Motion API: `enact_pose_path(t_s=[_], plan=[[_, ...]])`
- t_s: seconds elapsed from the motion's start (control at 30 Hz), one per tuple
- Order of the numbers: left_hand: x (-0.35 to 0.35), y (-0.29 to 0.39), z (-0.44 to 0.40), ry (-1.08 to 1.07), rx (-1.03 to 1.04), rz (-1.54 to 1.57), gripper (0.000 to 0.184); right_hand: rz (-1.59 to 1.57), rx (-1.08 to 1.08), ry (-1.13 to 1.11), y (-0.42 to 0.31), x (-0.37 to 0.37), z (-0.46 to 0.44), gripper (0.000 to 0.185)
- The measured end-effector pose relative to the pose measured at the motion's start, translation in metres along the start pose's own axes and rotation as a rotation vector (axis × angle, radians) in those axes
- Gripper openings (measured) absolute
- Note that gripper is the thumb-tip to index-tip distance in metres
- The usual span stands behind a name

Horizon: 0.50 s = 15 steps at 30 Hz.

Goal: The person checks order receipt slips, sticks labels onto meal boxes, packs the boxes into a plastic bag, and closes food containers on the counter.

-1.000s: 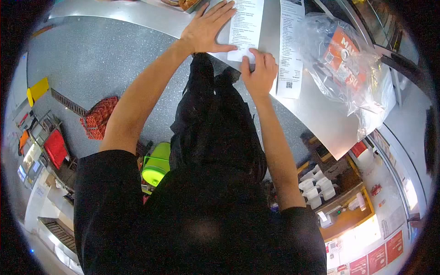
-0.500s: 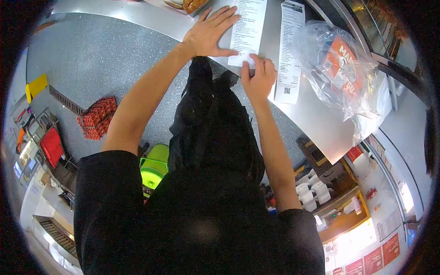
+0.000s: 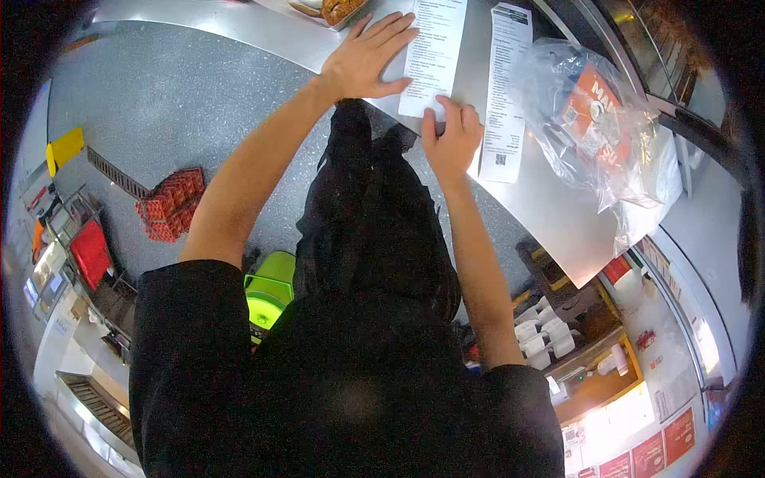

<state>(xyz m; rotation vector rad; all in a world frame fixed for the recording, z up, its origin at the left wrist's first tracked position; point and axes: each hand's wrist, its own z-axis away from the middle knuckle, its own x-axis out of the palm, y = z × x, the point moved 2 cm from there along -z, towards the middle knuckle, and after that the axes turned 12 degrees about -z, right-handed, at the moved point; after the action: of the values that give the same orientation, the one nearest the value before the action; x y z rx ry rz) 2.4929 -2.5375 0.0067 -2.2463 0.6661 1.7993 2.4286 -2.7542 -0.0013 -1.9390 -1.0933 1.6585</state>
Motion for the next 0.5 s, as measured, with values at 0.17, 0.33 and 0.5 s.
enact_pose_path(t_s=[0.17, 0.33, 0.5], plan=[[0.004, -0.001, 0.0, 0.036, 0.01, 0.01, 0.067, 0.01, -0.024, 0.022, 0.001, 0.001, 0.0, 0.028], [-0.003, -0.004, -0.013, -0.036, 0.049, 0.151, 0.076, 0.002, -0.013, 0.012, 0.003, 0.002, 0.001, 0.029], [-0.01, 0.0, -0.013, -0.028, 0.031, 0.072, 0.068, 0.0, -0.009, 0.014, 0.003, 0.002, 0.001, 0.03]])
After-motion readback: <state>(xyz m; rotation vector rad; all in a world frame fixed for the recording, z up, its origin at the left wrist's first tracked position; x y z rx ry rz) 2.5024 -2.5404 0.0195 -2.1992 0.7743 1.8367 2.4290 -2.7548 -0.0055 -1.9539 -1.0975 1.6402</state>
